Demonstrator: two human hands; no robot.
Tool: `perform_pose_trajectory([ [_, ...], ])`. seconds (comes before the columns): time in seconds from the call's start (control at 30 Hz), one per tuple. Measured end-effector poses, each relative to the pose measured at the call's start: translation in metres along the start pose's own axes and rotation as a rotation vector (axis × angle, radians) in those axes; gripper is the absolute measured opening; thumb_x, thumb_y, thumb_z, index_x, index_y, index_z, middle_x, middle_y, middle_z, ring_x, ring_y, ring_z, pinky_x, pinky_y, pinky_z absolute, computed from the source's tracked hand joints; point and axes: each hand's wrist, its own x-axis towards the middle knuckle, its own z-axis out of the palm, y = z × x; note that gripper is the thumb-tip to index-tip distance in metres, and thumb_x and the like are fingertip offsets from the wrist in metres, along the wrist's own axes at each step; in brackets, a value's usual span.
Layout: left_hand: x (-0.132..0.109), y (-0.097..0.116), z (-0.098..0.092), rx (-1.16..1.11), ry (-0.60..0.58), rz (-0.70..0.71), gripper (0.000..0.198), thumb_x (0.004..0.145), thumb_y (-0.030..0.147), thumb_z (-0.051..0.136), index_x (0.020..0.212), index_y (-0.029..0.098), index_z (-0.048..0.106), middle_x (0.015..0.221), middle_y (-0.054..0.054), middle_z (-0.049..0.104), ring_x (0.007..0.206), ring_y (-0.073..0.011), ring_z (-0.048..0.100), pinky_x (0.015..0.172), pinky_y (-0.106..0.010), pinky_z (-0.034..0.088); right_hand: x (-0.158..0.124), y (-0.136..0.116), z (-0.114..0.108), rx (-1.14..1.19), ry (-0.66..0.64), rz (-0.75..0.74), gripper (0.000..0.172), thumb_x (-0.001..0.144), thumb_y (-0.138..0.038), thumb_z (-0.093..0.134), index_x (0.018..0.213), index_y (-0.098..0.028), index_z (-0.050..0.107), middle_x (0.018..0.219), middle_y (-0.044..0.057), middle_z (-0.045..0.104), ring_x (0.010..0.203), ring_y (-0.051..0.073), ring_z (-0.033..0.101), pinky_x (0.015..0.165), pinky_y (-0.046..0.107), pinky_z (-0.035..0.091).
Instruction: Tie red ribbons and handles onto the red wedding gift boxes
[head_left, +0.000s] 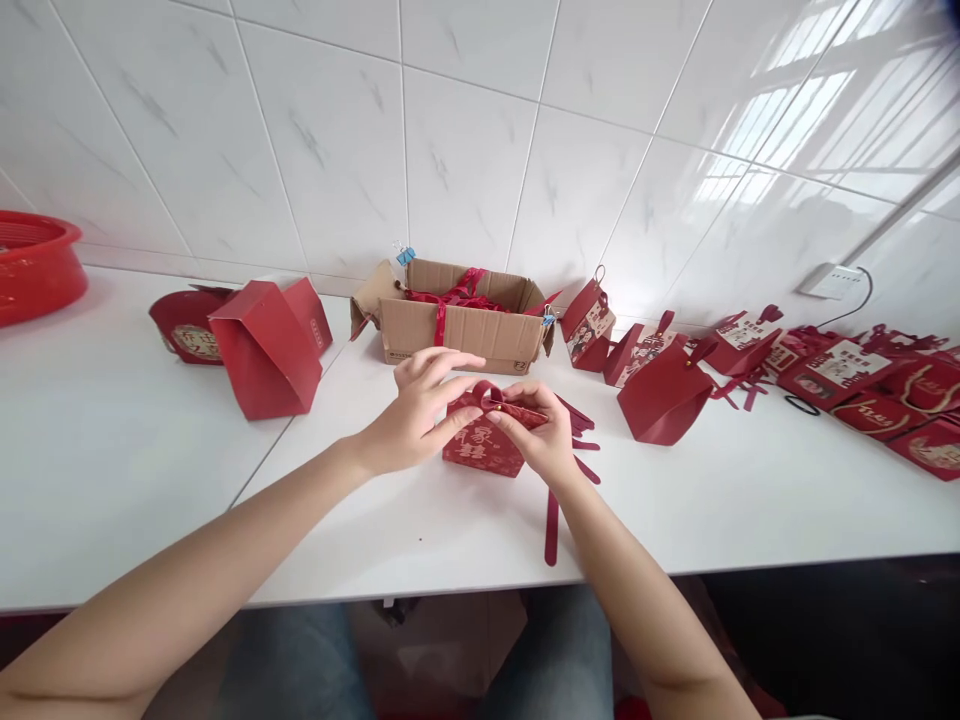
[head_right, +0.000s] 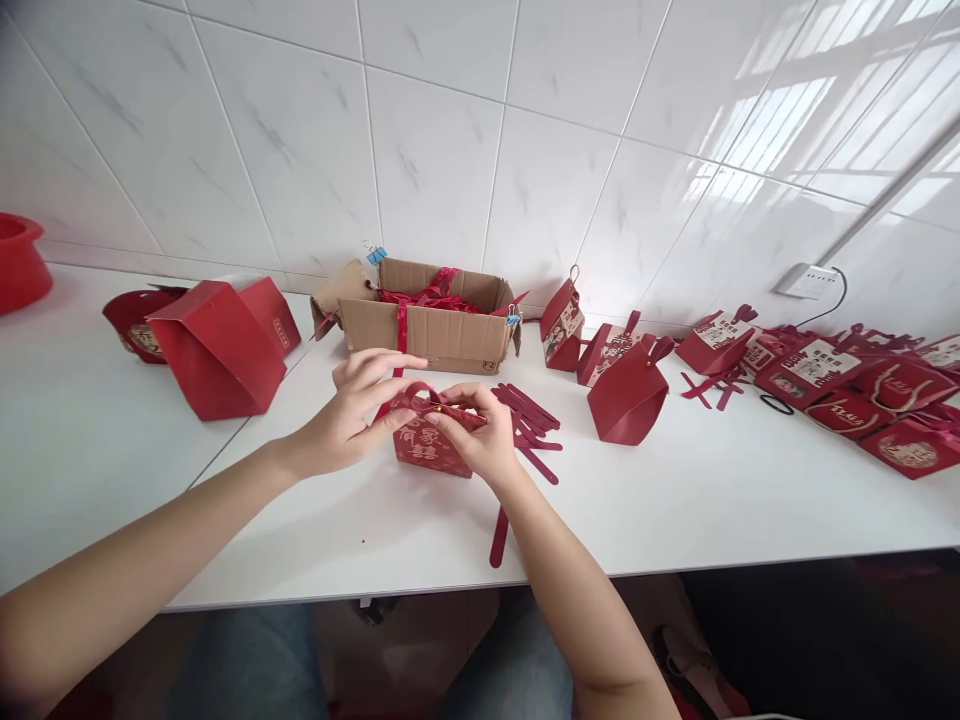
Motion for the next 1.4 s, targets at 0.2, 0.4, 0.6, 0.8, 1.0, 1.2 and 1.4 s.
perform_pose_trajectory([
  [0.2,0.046,0.027,0.007,-0.018,0.035,-0.072,0.017,0.084,0.029,0.059,0.069,0.019,0.059,0.088,0.0,0.069,0.096,-0.0216,0.056,0.095,-0.045,0.027,0.004,0.008,-0.003,-0.092,0.032,0.004,0.023,0.074,-0.036,0.07,0.088,-0.022,0.056,0.076,-0.001,0.063,0.068,0.016,0.061,0.067,0.031,0.052],
  [0.4,0.042,0.003,0.009,-0.118,0.328,-0.32,0.016,0.086,0.036,0.054,0.088,0.021,0.059,0.097,-0.003,0.066,0.096,-0.0211,0.058,0.089,-0.039,0.04,0.01,0.019,-0.008,-0.029,-0.038,0.18,0.038,0.068,-0.033,0.072,0.099,-0.023,0.052,0.093,0.002,0.067,0.083,0.018,0.065,0.076,0.034,0.054],
  [0.6,-0.017,-0.082,0.017,0.1,0.335,-0.372,0.019,0.088,0.038,0.047,0.095,0.021,0.051,0.103,-0.009,0.059,0.103,-0.0274,0.051,0.095,-0.048,0.038,0.009,0.022,-0.007,0.087,-0.019,0.335,0.026,0.068,-0.025,0.065,0.089,-0.023,0.05,0.07,-0.005,0.06,0.061,0.013,0.059,0.059,0.028,0.052],
  [0.8,-0.056,-0.107,0.038,0.078,0.046,-0.407,0.018,0.087,0.035,0.046,0.094,0.02,0.052,0.098,-0.008,0.059,0.097,-0.0253,0.054,0.085,-0.042,0.046,0.007,0.019,-0.007,0.11,-0.057,0.372,0.032,0.065,-0.028,0.071,0.094,-0.02,0.058,0.081,0.0,0.068,0.072,0.018,0.065,0.068,0.033,0.054],
  [1.0,-0.059,-0.099,0.038,0.123,-0.232,-0.425,0.027,0.085,0.038,0.05,0.105,0.022,0.06,0.108,-0.009,0.059,0.106,-0.0301,0.05,0.092,-0.049,0.039,0.021,0.031,-0.044,-0.289,0.656,-0.014,0.036,0.072,-0.036,0.07,0.101,-0.018,0.058,0.1,0.009,0.066,0.092,0.023,0.064,0.087,0.042,0.05],
  [1.2,-0.056,-0.097,0.036,0.127,-0.291,-0.437,0.036,0.089,0.045,0.043,0.11,0.022,0.061,0.115,-0.011,0.055,0.11,-0.0314,0.047,0.096,-0.05,0.035,0.031,0.068,-0.097,-0.503,0.884,-0.019,0.026,0.076,-0.031,0.063,0.098,-0.02,0.054,0.104,0.014,0.061,0.098,0.027,0.058,0.091,0.042,0.045],
  [1.4,-0.057,-0.099,0.035,0.104,-0.31,-0.435,0.042,0.09,0.051,0.036,0.11,0.025,0.062,0.115,-0.01,0.055,0.11,-0.0313,0.047,0.096,-0.051,0.034,0.029,0.099,-0.117,-0.534,0.829,0.143,0.047,0.071,-0.03,0.067,0.112,-0.019,0.047,0.118,0.018,0.056,0.11,0.03,0.053,0.098,0.044,0.039],
])
